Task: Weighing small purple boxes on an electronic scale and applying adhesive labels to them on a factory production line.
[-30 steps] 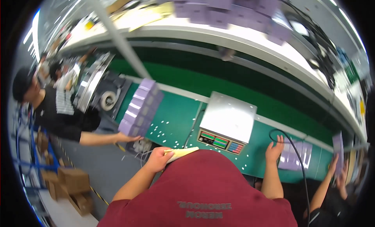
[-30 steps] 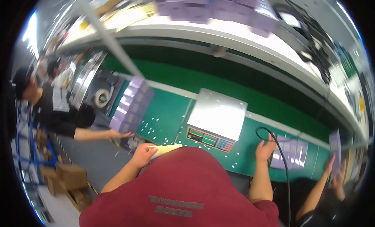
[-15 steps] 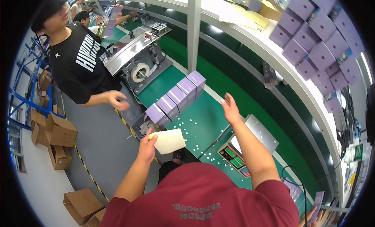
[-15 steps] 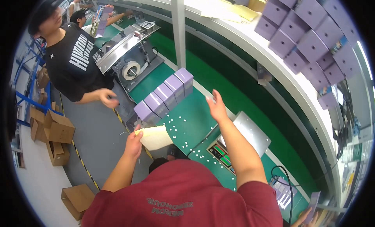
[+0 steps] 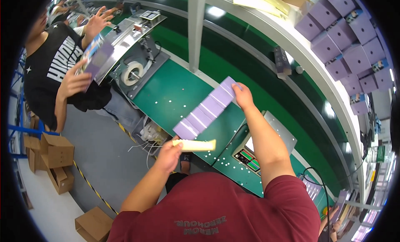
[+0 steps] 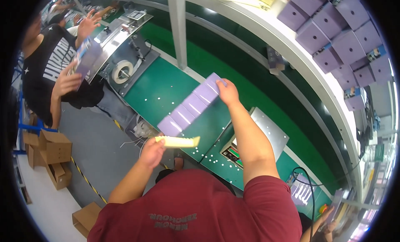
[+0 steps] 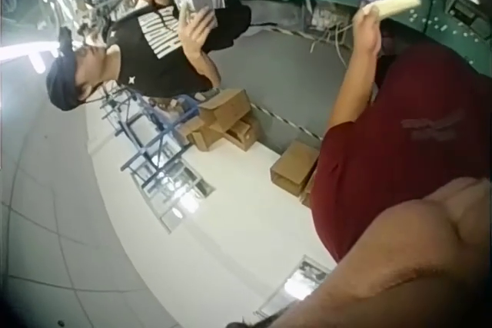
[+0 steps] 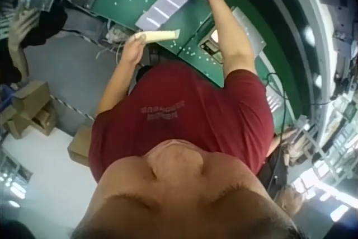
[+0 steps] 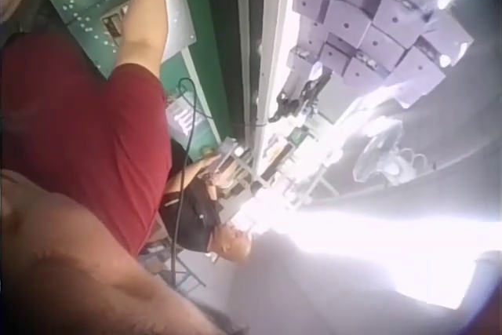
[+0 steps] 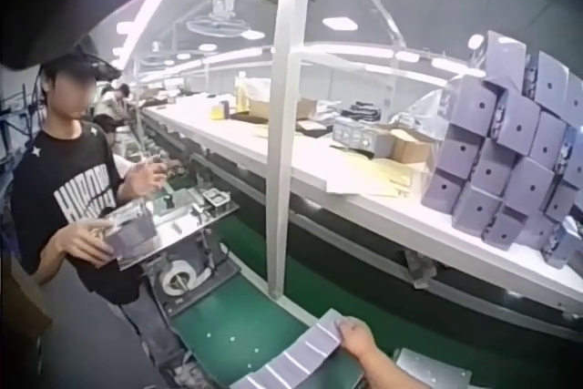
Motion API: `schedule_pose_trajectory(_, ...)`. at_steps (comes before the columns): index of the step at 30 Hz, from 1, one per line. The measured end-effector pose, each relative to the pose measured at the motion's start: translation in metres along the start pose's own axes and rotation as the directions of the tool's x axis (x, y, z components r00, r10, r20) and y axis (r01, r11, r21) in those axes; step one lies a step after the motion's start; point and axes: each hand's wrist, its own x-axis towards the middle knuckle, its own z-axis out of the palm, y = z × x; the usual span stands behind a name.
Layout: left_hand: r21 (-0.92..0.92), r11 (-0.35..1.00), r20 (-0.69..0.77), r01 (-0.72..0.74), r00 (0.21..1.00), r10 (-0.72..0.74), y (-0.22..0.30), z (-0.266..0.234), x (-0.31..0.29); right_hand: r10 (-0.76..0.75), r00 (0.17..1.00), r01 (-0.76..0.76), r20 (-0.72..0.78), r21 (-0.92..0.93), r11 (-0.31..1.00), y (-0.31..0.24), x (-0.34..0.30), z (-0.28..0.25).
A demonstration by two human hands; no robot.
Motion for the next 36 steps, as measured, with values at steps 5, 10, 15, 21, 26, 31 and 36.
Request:
schedule_pose_trajectory(5,-0.011,0.983,0.18,0.184,0.967,-0.179,-0.03,0.054,-0.013,0.147,0.988,-0.152,0.04,0.145,0.978,0.045,-0.036,-0.084)
schedule_pose_trajectory(10,0.037,0.946,0.264,0.321,0.91,-0.319,-0.032,0.053,-0.007,0.115,0.984,-0.11,-0.14,0.043,0.993,0.069,-0.054,-0.103)
schedule_pose_trajectory(15,0.28,0.959,0.042,0.041,0.998,-0.055,-0.014,0.06,-0.043,-0.078,0.975,0.1,-0.208,0.097,0.99,0.018,-0.138,-0.116)
schedule_pose_trajectory(21,0.67,0.648,0.316,-0.362,0.929,0.192,0.027,0.168,-0.079,-0.392,0.868,0.252,0.306,0.408,0.877,-0.059,-0.292,-0.167)
schedule_pose_trajectory(26,0.71,0.517,0.509,-0.478,0.856,0.093,0.028,0.23,-0.046,0.023,0.923,-0.198,0.385,0.423,0.884,-0.065,-0.303,-0.199)
schedule_pose_trajectory(31,0.576,0.751,0.53,-0.323,0.847,-0.043,0.017,0.256,-0.036,-0.215,0.977,0.198,0.007,0.362,0.911,-0.07,-0.317,-0.224)
schedule_pose_trajectory(36,0.623,0.63,0.581,-0.464,0.813,0.024,0.022,0.275,-0.047,-0.262,0.965,0.246,0.011,0.312,0.918,-0.08,-0.325,-0.242)
